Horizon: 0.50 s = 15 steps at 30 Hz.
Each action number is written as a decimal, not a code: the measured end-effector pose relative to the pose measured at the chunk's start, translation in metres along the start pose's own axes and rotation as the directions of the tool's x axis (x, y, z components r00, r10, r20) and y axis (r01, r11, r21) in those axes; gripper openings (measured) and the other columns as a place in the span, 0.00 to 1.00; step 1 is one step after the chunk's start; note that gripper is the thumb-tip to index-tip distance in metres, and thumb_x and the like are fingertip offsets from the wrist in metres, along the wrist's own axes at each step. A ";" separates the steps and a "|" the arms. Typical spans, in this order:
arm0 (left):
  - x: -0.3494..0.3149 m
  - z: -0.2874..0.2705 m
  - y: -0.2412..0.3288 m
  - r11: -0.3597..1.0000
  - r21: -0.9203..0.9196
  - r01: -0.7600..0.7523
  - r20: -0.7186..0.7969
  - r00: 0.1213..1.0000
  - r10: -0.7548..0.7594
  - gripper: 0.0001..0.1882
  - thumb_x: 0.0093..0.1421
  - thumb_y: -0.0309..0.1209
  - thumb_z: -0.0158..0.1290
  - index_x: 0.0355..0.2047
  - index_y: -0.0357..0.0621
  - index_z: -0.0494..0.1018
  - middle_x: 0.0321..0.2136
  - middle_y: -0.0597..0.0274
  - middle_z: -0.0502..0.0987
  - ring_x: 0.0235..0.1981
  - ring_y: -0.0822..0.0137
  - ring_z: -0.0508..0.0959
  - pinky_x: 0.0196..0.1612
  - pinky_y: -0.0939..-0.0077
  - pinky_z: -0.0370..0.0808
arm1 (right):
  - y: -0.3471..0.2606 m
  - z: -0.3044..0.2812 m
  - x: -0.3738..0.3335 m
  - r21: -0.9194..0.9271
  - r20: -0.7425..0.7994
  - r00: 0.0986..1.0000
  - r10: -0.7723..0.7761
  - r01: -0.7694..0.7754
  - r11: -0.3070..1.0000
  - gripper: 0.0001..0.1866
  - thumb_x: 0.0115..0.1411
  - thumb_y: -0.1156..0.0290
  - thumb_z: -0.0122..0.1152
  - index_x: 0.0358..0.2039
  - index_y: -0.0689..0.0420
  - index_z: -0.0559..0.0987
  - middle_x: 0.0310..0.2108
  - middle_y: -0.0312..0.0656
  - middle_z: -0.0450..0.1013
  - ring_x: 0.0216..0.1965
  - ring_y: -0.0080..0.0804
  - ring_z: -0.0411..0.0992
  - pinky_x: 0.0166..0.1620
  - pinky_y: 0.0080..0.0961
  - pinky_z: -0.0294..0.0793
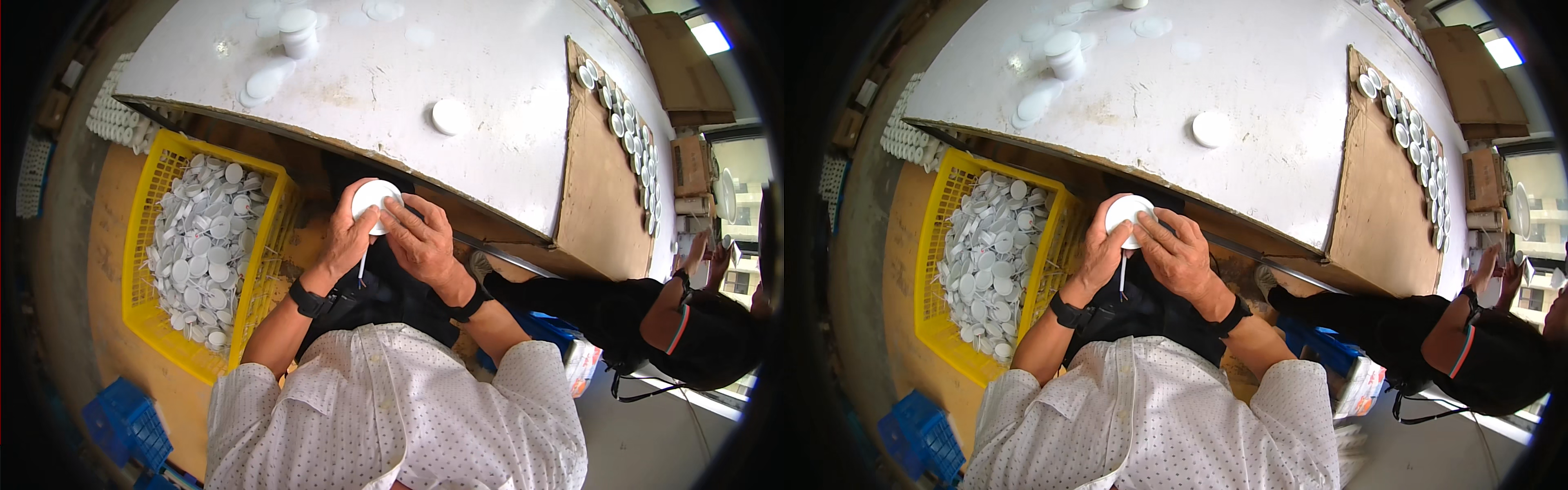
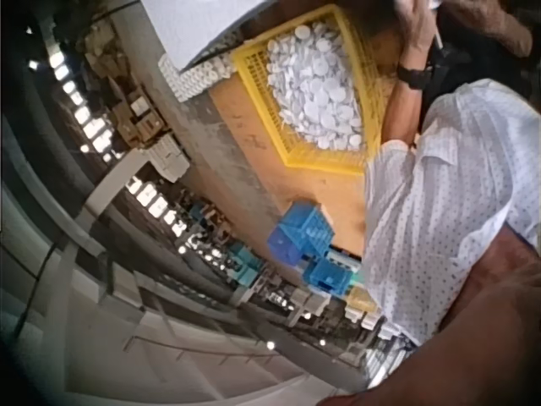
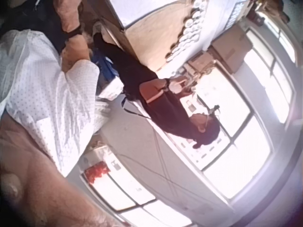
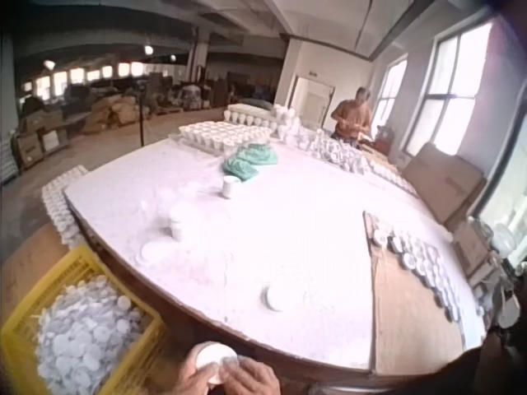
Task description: Manually assemble components into a circular housing at a workbench.
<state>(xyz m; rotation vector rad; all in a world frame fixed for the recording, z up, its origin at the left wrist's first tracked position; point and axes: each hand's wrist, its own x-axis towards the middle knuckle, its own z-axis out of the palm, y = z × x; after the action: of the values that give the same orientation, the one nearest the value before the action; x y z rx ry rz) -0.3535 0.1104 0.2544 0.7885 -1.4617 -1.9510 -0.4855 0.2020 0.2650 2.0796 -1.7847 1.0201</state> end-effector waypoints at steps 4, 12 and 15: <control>0.001 -0.045 -0.015 0.998 0.037 -0.048 -0.161 0.986 0.053 0.27 0.51 0.23 0.54 0.52 0.41 0.60 0.39 0.58 0.70 0.31 0.74 0.72 0.26 0.85 0.72 | 0.002 -0.002 0.001 0.153 0.007 0.993 0.118 -0.117 0.981 0.23 0.38 0.79 0.65 0.40 0.59 0.76 0.48 0.47 0.68 0.44 0.43 0.68 0.45 0.33 0.70; -0.052 -0.315 -0.082 0.983 0.003 0.184 -0.825 0.556 -0.102 0.33 0.49 0.21 0.49 0.57 0.41 0.52 0.49 0.52 0.64 0.46 0.59 0.69 0.38 0.70 0.73 | 0.042 -0.027 -0.015 0.092 -0.086 0.909 0.408 -0.401 0.912 0.20 0.44 0.83 0.61 0.41 0.59 0.76 0.43 0.45 0.72 0.39 0.42 0.71 0.41 0.31 0.71; -0.101 -0.387 -0.106 0.892 -0.017 0.451 -0.955 0.257 -0.148 0.38 0.48 0.28 0.51 0.60 0.45 0.49 0.53 0.50 0.62 0.50 0.53 0.67 0.47 0.56 0.66 | 0.050 -0.036 -0.017 0.100 -0.116 0.872 0.475 -0.465 0.880 0.19 0.46 0.82 0.60 0.41 0.59 0.76 0.42 0.45 0.72 0.38 0.41 0.71 0.40 0.29 0.71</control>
<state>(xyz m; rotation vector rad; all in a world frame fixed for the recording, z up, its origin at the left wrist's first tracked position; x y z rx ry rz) -0.0090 -0.0334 0.0757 2.0481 -0.7762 -0.9867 -0.5451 0.2239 0.2677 1.5832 -2.2673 1.3224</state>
